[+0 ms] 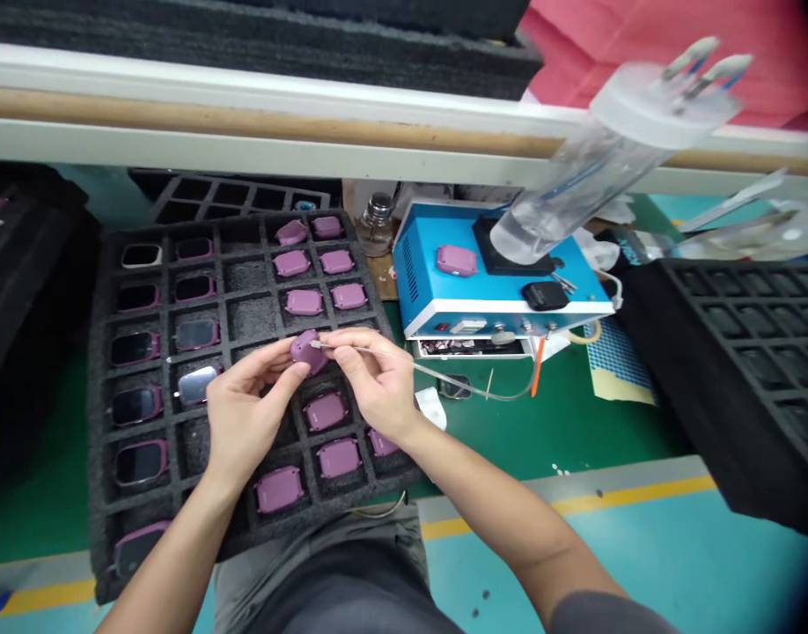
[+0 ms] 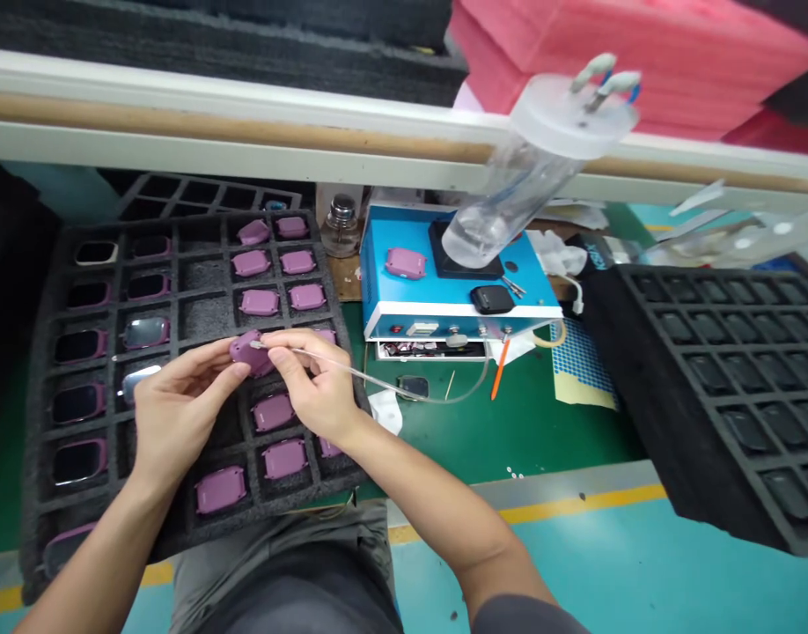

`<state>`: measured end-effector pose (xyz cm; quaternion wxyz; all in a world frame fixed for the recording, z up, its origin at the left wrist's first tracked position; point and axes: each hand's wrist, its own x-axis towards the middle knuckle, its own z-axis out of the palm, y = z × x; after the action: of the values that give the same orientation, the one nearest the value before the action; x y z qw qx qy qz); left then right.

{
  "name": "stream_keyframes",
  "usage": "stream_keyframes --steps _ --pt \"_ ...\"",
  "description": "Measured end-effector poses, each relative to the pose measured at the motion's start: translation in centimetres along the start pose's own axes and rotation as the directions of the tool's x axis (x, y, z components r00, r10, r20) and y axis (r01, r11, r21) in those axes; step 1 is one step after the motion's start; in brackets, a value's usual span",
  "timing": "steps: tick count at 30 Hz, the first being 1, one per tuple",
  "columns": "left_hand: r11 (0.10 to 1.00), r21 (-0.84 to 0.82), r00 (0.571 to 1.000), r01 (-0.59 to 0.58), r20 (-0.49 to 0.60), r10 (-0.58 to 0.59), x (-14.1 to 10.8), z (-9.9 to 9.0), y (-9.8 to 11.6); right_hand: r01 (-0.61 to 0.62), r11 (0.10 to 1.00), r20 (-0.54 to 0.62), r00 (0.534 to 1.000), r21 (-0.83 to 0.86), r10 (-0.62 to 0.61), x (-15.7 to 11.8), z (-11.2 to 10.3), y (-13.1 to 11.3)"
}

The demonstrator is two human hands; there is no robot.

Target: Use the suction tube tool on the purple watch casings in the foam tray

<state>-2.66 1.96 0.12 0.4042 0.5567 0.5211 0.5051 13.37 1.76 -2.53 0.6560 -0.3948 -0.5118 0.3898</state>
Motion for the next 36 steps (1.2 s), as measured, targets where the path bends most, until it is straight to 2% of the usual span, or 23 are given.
stream_keyframes --steps 8,23,36 --pt "1.000 0.017 0.999 0.021 -0.027 -0.020 0.18 0.18 0.21 -0.024 0.999 0.008 1.000 -0.028 0.024 0.23 -0.05 0.07" --pt "1.000 0.002 1.000 0.025 -0.005 -0.025 0.05 0.07 0.17 0.001 0.998 0.007 1.000 -0.070 -0.001 0.40 -0.03 0.00" --pt "0.998 -0.015 0.998 0.056 -0.015 -0.056 0.07 0.14 0.08 0.001 1.000 0.028 1.000 -0.025 0.000 0.29 -0.12 0.03"
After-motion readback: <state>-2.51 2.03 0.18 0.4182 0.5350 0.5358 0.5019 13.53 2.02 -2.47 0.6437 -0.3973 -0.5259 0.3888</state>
